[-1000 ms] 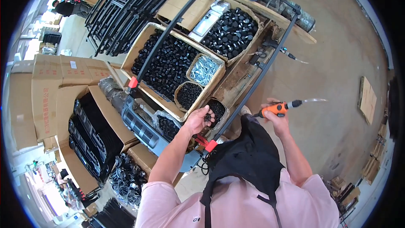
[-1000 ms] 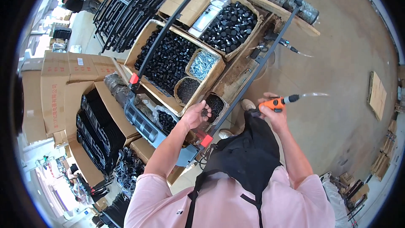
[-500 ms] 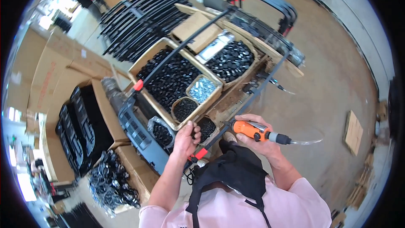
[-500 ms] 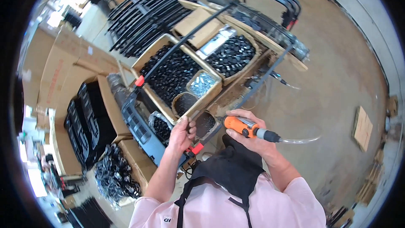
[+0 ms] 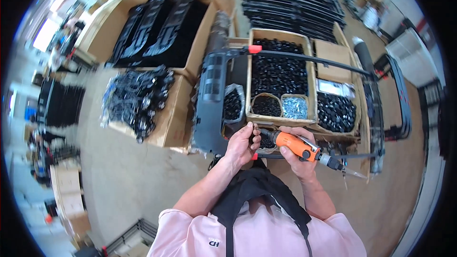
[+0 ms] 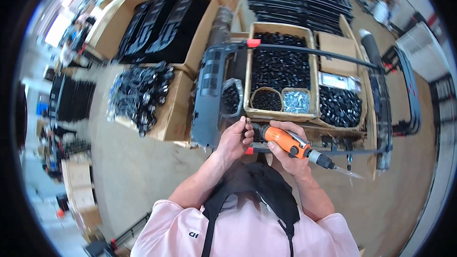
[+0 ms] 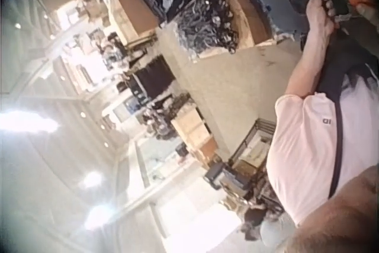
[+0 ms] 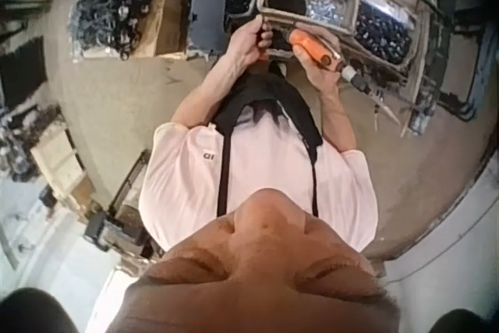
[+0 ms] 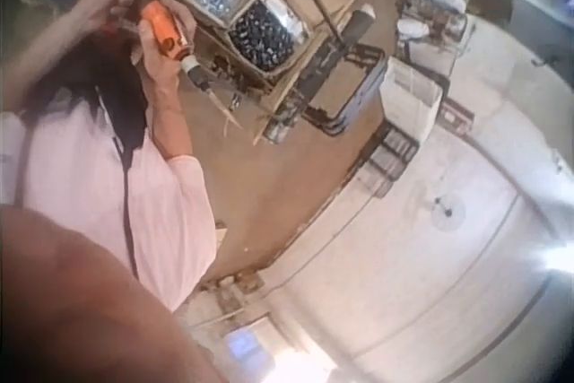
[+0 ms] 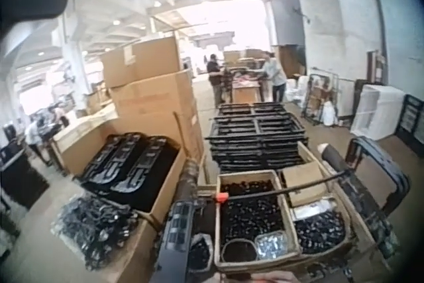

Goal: Assembling a plastic housing onto a base component and securing it with screws using a pneumatic screwdriver.

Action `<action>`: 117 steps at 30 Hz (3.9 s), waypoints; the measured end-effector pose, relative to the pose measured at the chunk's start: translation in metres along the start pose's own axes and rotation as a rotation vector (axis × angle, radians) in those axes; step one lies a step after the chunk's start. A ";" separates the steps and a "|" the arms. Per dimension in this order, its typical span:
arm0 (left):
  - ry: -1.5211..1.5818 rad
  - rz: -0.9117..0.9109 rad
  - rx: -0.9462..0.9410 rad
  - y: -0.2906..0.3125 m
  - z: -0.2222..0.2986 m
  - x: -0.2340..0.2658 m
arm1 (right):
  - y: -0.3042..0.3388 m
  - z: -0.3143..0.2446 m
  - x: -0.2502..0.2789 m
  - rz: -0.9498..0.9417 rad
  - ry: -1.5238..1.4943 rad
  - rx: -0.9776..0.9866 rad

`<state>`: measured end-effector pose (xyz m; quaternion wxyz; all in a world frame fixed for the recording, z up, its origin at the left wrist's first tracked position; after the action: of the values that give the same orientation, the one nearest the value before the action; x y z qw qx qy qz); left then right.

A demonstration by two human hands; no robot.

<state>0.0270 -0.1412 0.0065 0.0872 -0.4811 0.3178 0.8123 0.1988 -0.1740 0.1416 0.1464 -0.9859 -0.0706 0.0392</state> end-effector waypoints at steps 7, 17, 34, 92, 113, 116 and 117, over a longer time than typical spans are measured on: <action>0.040 0.057 -0.168 0.029 0.026 0.022 | -0.028 0.014 -0.037 -0.176 -0.060 -0.062; 0.167 0.031 -0.187 0.027 0.085 0.038 | -0.083 0.024 -0.094 -0.185 -0.036 -0.132; 0.052 0.062 -0.143 -0.016 0.131 0.113 | -0.226 0.090 -0.216 -0.244 0.287 -0.351; 0.030 -0.162 -0.070 0.014 0.086 0.082 | -0.173 0.035 -0.173 -0.180 0.153 -0.268; 0.036 0.131 -0.199 0.070 -0.015 0.066 | -0.021 0.024 -0.048 -0.176 -0.138 -0.296; 0.105 0.181 -0.197 0.083 -0.018 0.068 | -0.009 0.023 -0.059 -0.267 -0.160 -0.257; 0.134 0.178 -0.206 0.085 -0.018 0.066 | -0.006 0.021 -0.060 -0.270 -0.165 -0.255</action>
<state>-0.0323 -0.2294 -0.0180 -0.0563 -0.5104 0.2793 0.8114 0.1370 -0.1715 0.1265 0.0178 -0.9715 -0.2184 0.0905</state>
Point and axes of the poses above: each hand's wrist, its own y-axis away from the middle knuckle, its own x-axis out of the back of the hand, z = x × y, the point moved 9 cm from there along -y, towards the middle knuckle, and after that the axes turned 9 degrees about -z, right-handed, at the moved point
